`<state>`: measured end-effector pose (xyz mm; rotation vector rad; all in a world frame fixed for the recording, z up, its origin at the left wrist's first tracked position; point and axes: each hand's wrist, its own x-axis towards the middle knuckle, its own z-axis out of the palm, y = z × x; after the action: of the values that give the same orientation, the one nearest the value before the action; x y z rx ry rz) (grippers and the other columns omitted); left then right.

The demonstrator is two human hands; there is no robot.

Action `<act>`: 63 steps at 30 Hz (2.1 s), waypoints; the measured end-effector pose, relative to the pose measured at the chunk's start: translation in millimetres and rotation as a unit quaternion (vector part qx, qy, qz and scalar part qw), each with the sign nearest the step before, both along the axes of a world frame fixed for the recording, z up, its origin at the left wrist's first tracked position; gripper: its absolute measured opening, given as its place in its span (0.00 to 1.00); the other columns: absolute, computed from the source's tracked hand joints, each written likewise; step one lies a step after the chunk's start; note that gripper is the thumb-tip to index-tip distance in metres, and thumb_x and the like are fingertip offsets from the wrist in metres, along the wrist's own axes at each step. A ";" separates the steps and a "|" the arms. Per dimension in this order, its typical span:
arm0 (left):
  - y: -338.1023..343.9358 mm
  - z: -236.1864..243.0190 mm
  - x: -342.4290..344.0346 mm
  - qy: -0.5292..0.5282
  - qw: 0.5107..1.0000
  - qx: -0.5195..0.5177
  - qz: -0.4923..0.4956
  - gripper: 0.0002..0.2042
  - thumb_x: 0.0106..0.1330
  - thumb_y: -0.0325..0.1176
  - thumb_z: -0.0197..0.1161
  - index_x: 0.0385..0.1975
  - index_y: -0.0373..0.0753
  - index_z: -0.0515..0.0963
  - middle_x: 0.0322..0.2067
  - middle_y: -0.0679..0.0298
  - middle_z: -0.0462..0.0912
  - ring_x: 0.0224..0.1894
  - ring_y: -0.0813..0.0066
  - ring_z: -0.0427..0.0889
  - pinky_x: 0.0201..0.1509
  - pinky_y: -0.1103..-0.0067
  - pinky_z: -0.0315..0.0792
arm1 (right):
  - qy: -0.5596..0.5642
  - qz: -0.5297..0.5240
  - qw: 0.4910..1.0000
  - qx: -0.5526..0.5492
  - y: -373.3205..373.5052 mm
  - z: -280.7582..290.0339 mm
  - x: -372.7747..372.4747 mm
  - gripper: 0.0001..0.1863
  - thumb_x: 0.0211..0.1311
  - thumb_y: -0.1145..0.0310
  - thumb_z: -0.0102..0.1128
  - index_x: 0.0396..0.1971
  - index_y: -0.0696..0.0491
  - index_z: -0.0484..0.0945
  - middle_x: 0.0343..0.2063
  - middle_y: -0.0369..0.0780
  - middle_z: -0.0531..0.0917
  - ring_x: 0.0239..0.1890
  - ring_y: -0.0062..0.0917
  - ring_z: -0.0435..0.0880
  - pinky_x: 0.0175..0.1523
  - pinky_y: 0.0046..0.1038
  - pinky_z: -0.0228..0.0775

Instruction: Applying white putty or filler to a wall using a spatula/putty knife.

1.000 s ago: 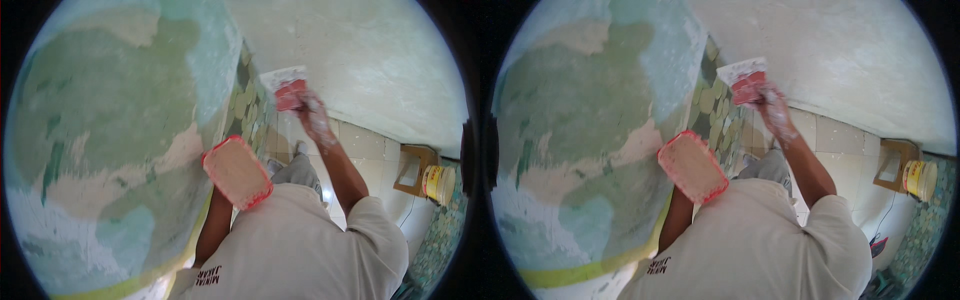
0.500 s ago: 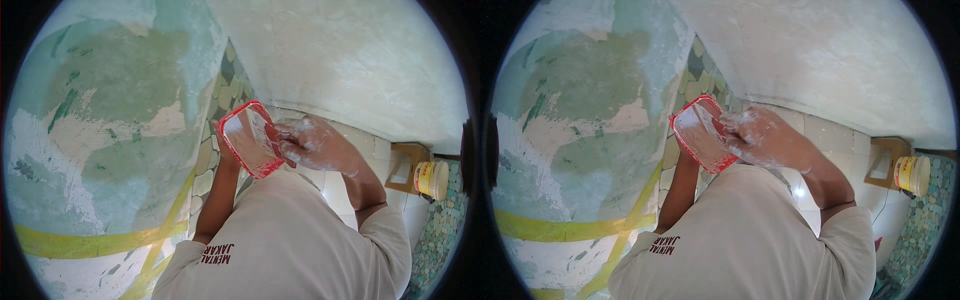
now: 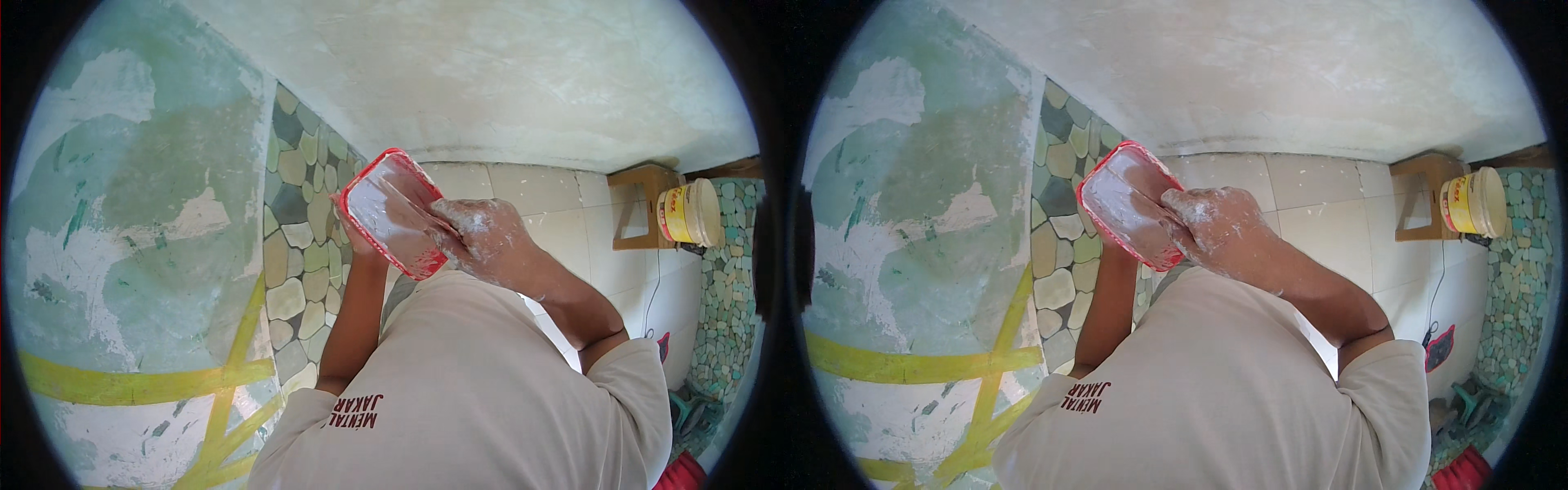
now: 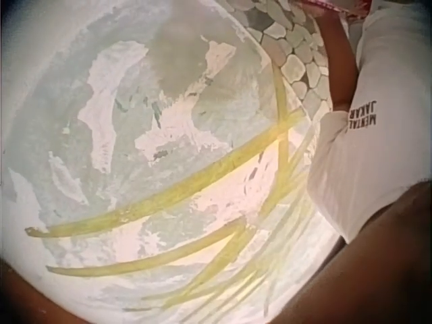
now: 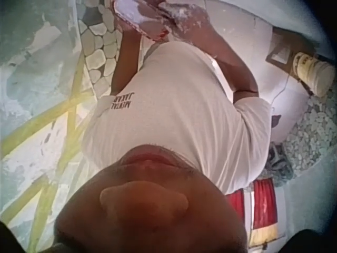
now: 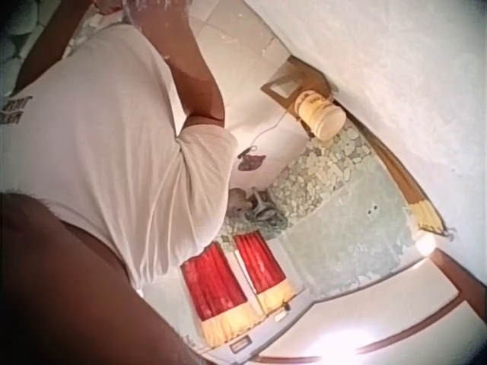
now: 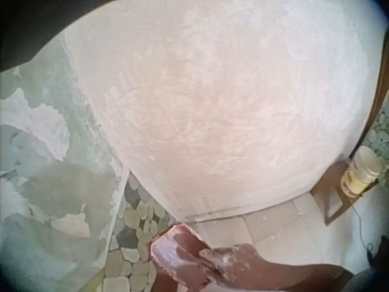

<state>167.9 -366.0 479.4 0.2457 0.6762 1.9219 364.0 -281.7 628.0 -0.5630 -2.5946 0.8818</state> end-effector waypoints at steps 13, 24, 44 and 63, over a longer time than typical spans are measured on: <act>14.1 15.5 151.1 -0.010 0.995 0.033 -0.090 0.43 0.60 0.74 0.36 0.58 0.38 0.65 0.55 0.55 0.70 0.54 0.61 0.72 0.59 0.64 0.66 | 0.114 0.007 0.993 -0.006 1.7 11.4 153.3 0.15 0.53 0.79 0.60 0.43 0.59 0.76 0.29 0.49 0.81 0.28 0.44 0.79 0.30 0.37 0.73; 0.4 28.1 195.9 0.021 0.996 0.021 -0.082 0.43 0.60 0.74 0.36 0.57 0.38 0.65 0.52 0.53 0.72 0.53 0.60 0.73 0.57 0.64 0.69 | 0.126 0.031 0.991 0.032 -14.1 11.2 200.9 0.18 0.53 0.78 0.60 0.46 0.58 0.76 0.35 0.46 0.83 0.33 0.41 0.84 0.36 0.33 0.78; -68.3 40.2 169.9 0.067 0.993 0.050 -0.080 0.43 0.59 0.75 0.35 0.58 0.40 0.65 0.53 0.52 0.72 0.53 0.57 0.74 0.59 0.58 0.68 | 0.156 0.054 0.977 0.137 -77.0 28.6 174.5 0.27 0.44 0.77 0.64 0.49 0.57 0.74 0.27 0.44 0.81 0.28 0.38 0.82 0.29 0.33 0.75; -95.8 60.4 166.7 -0.015 0.980 0.132 -0.145 0.45 0.58 0.77 0.33 0.53 0.38 0.68 0.45 0.55 0.78 0.45 0.60 0.78 0.51 0.63 0.74 | 0.131 0.115 0.969 0.173 -101.1 18.0 167.6 0.31 0.39 0.77 0.65 0.51 0.58 0.73 0.25 0.42 0.79 0.25 0.36 0.82 0.27 0.33 0.76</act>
<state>334.6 -461.9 539.7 0.4554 0.3406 1.7261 531.6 -382.7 646.0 -0.0454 -2.5154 0.5057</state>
